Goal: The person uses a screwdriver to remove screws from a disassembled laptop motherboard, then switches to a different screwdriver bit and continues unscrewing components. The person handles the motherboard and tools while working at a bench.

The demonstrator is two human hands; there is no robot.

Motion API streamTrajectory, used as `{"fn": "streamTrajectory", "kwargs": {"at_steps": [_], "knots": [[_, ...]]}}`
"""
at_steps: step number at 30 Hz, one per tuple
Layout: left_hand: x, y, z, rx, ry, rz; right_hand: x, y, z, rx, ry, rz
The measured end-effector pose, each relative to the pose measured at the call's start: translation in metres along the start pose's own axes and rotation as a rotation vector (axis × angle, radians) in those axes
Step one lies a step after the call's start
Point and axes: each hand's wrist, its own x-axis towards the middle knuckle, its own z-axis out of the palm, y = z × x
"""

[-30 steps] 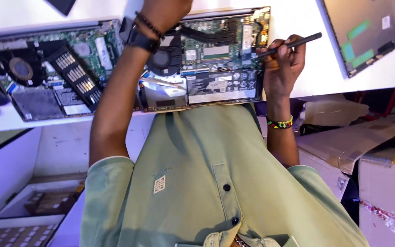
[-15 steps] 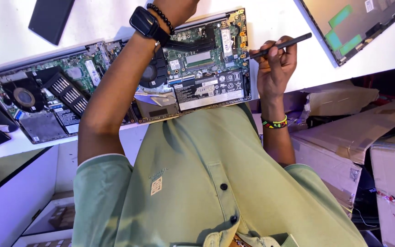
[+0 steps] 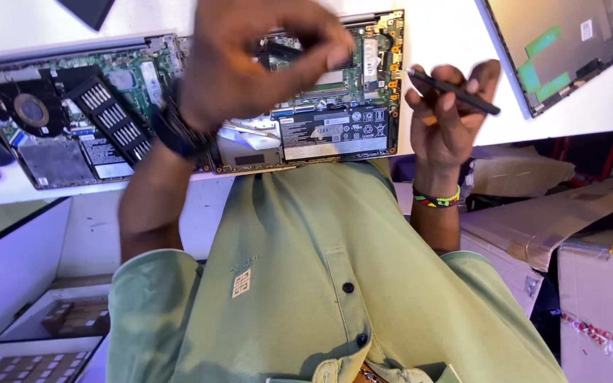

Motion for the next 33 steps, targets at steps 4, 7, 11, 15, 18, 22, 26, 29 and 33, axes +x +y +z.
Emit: {"fn": "streamTrajectory", "kwargs": {"at_steps": [4,7,11,15,18,22,26,29,33], "knots": [[-0.047,0.011,0.059,-0.46,0.174,-0.268,0.007,-0.009,0.035,-0.023,-0.189,-0.087],[-0.076,0.01,0.099,-0.863,0.405,-0.46,0.005,0.009,0.037,-0.17,-0.197,-0.173],[-0.091,0.012,0.12,-0.956,0.559,-0.554,-0.002,0.014,0.051,-0.213,-0.156,-0.114],[-0.096,0.011,0.132,-1.081,0.611,-0.613,-0.003,0.02,0.052,-0.343,-0.129,-0.195],[-0.102,0.007,0.142,-1.132,0.612,-0.625,-0.008,0.022,0.044,-0.402,-0.123,-0.28],[-0.1,0.005,0.143,-1.184,0.608,-0.589,-0.007,0.016,0.046,-0.424,-0.122,-0.348],[-0.099,0.004,0.143,-1.182,0.583,-0.593,-0.005,0.012,0.062,-0.456,-0.105,-0.361],[-0.101,0.002,0.145,-1.149,0.57,-0.586,-0.002,0.013,0.066,-0.482,-0.117,-0.377],[-0.098,0.002,0.143,-1.131,0.559,-0.574,0.0,0.012,0.066,-0.508,-0.12,-0.41]]}}
